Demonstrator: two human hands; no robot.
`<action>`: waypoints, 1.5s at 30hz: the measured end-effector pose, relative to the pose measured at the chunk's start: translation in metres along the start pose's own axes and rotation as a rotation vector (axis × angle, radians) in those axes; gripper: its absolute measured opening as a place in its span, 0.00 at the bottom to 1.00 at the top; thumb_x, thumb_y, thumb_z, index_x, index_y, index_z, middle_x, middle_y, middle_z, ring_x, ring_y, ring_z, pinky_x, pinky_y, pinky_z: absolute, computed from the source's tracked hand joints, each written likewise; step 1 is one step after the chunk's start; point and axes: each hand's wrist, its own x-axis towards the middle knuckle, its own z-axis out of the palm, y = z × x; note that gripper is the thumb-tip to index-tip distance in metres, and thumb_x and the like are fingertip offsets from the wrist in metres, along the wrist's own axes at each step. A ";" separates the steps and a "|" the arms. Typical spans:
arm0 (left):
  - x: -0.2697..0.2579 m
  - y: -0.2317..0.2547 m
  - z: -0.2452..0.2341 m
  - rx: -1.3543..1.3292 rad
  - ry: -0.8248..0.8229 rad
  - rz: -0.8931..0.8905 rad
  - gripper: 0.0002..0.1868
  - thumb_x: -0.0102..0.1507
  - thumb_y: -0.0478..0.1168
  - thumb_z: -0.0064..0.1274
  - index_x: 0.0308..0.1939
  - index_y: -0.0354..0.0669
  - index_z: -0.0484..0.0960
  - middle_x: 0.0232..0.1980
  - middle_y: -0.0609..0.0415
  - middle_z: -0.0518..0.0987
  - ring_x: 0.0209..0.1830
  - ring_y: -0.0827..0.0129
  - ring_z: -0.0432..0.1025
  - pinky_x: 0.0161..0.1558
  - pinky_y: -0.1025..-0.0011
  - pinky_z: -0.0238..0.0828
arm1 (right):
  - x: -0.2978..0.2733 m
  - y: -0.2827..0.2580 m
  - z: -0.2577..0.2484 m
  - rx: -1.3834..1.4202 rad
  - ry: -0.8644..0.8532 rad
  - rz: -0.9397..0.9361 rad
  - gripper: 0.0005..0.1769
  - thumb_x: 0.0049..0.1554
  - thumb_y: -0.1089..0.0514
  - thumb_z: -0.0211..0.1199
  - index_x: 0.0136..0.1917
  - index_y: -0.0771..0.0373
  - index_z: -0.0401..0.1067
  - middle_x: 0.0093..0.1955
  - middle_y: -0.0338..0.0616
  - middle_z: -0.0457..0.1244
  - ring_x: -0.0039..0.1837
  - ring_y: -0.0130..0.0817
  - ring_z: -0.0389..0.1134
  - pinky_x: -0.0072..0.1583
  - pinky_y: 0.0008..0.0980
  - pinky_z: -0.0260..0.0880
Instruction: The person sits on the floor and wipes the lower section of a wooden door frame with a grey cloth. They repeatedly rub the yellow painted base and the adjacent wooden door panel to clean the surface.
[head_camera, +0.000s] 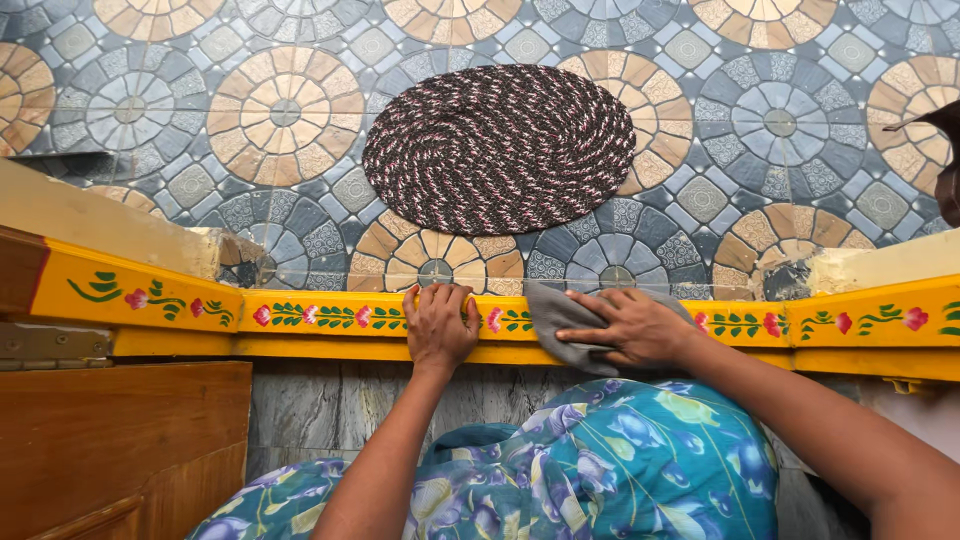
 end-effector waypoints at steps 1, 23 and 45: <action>-0.001 -0.001 0.001 -0.003 -0.005 -0.006 0.14 0.65 0.48 0.48 0.47 0.51 0.84 0.49 0.56 0.82 0.59 0.60 0.71 0.69 0.51 0.49 | 0.021 -0.007 -0.005 0.034 -0.097 -0.004 0.34 0.60 0.35 0.52 0.78 0.24 0.51 0.81 0.54 0.45 0.63 0.49 0.62 0.60 0.49 0.62; -0.030 -0.062 -0.006 -0.418 0.447 -0.575 0.28 0.66 0.41 0.57 0.69 0.50 0.68 0.63 0.44 0.78 0.67 0.48 0.68 0.63 0.53 0.67 | 0.143 -0.121 0.022 0.412 0.264 0.352 0.33 0.63 0.39 0.53 0.80 0.43 0.60 0.77 0.48 0.55 0.76 0.50 0.57 0.74 0.55 0.57; -0.186 0.015 0.015 0.190 -0.321 -0.192 0.54 0.58 0.58 0.62 0.81 0.64 0.45 0.85 0.49 0.37 0.84 0.45 0.28 0.75 0.35 0.35 | 0.128 -0.122 0.048 0.325 0.244 0.696 0.33 0.57 0.47 0.62 0.75 0.41 0.63 0.84 0.43 0.44 0.85 0.57 0.35 0.77 0.67 0.39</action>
